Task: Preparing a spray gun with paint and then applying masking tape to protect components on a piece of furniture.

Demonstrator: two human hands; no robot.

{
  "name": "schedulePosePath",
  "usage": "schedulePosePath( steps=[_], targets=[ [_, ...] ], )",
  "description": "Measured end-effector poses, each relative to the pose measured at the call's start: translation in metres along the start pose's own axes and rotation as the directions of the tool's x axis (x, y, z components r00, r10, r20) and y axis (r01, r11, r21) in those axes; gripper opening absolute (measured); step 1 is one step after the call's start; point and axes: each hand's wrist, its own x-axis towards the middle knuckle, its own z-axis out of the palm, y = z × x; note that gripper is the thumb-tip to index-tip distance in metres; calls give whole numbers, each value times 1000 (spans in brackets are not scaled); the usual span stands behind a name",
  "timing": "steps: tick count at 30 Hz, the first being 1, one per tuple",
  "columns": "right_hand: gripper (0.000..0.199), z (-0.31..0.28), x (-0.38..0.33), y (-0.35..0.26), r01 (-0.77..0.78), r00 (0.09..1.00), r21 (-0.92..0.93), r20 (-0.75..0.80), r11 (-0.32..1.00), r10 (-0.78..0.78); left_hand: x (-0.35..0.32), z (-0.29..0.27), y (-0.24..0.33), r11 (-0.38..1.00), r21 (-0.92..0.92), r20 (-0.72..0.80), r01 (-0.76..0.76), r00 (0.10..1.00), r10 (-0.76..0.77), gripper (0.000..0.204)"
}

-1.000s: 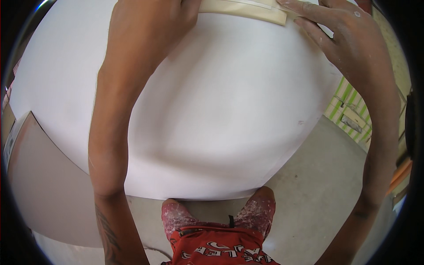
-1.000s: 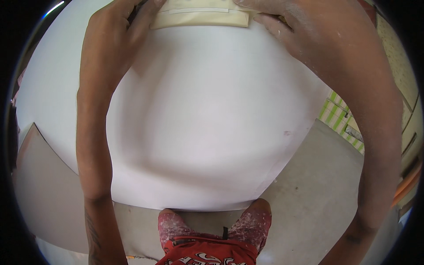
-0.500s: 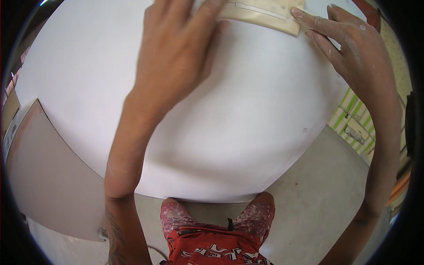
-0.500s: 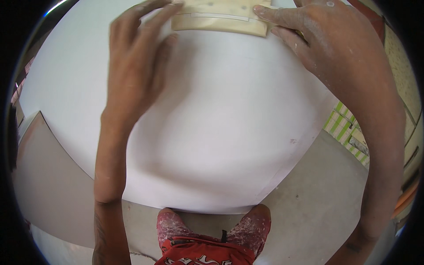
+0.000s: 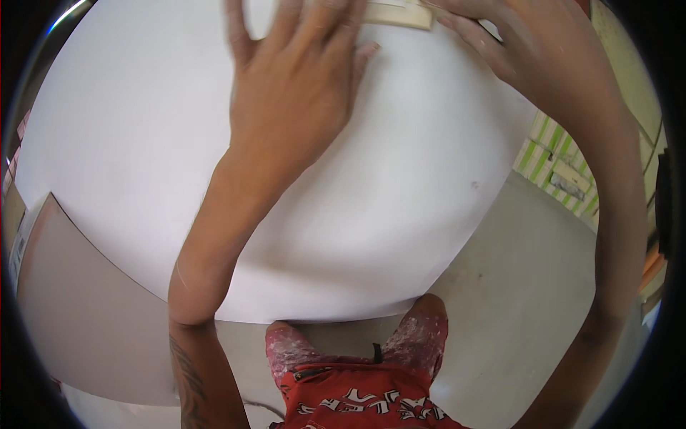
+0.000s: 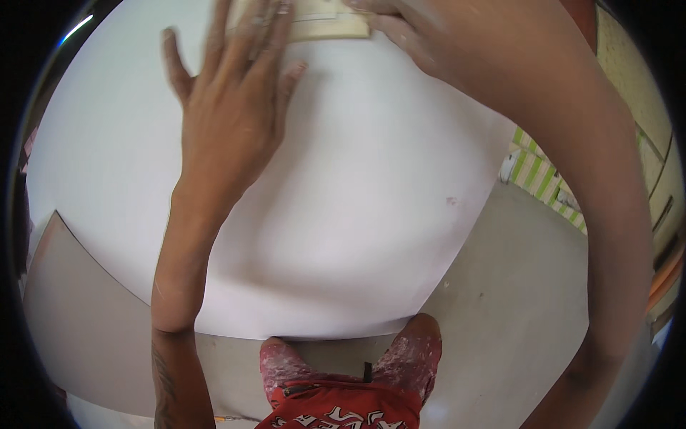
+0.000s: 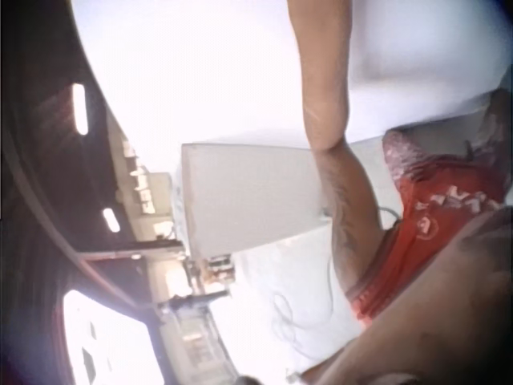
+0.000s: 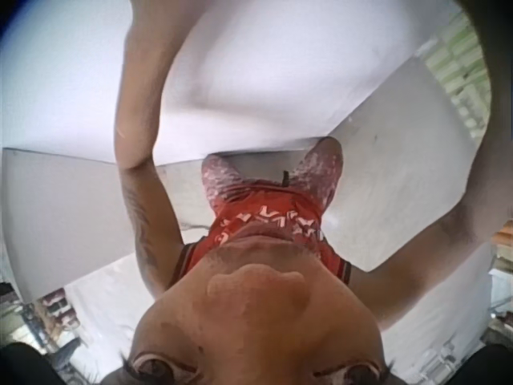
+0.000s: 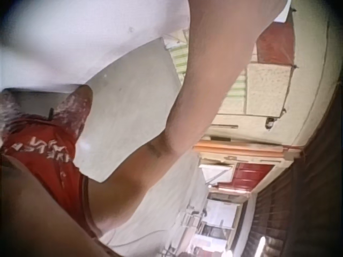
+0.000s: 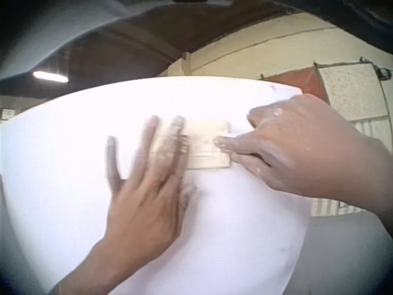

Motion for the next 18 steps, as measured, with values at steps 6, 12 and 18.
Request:
schedulePosePath(
  steps=[6, 12, 18],
  targets=[
    [28, 9, -15, 9, 67, 984, 25, -165, 997, -62, 13, 4, 10, 979, -128, 56, -157, 985, 166, 61],
    [29, 12, -7, 17, -80, 982, 316, -140, 945, 130, 46, -17, 11, 955, -210, -159, -207, 972, 175, 27],
    [30, -10, -6, 17, -34, 980, 392, -167, 919, 108, 84, -18, -2, 924, -316, -228, -216, 962, 148, 13]
  ],
)
